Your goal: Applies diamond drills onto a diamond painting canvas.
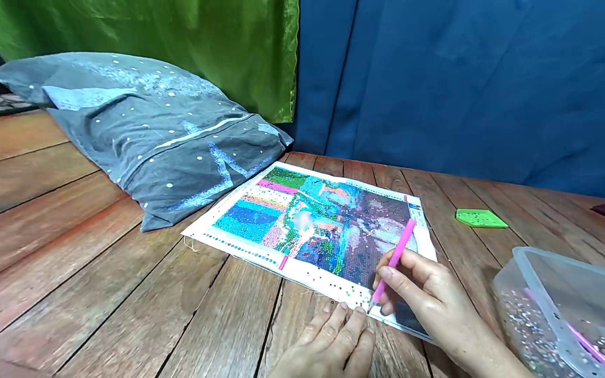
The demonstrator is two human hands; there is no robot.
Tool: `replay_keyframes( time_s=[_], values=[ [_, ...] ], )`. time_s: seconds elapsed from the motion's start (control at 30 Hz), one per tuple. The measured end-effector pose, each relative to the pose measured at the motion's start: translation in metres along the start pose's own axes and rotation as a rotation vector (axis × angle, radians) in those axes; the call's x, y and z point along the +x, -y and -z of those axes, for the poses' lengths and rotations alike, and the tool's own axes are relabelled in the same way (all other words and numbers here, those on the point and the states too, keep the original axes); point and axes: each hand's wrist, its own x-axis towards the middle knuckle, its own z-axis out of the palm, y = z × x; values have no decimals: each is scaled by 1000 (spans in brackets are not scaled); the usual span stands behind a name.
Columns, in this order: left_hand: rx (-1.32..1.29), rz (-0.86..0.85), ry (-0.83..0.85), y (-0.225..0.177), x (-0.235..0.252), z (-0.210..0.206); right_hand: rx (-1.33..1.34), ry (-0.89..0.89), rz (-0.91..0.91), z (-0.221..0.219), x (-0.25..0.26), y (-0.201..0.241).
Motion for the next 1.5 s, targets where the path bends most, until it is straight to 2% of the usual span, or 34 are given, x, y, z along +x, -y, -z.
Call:
replay_keyframes(
  time_s=[0.13,0.37,0.47,0.83,1.1,1.33,1.5],
  values=[
    [-36,8,-5,0,0,1,217,-21,-159,1,1,7],
    [-72,1,-40,1,-1,-1,358,-84,-208,4,5,8],
    [-70,0,-58,2,-2,-2,271,-86,-153,3,3,6],
    [-53,-7,-56,2,-2,-1,-130,-25,252,-1,-3,-4],
    [-34,-15,-65,2,-2,-1,-251,-50,365,-2,-2,-12],
    [-32,-19,-67,3,-2,-2,-200,-23,360,1,-3,-7],
    [-25,-19,-53,2,-1,-1,-257,2,403,0,-2,-10]
  ],
)
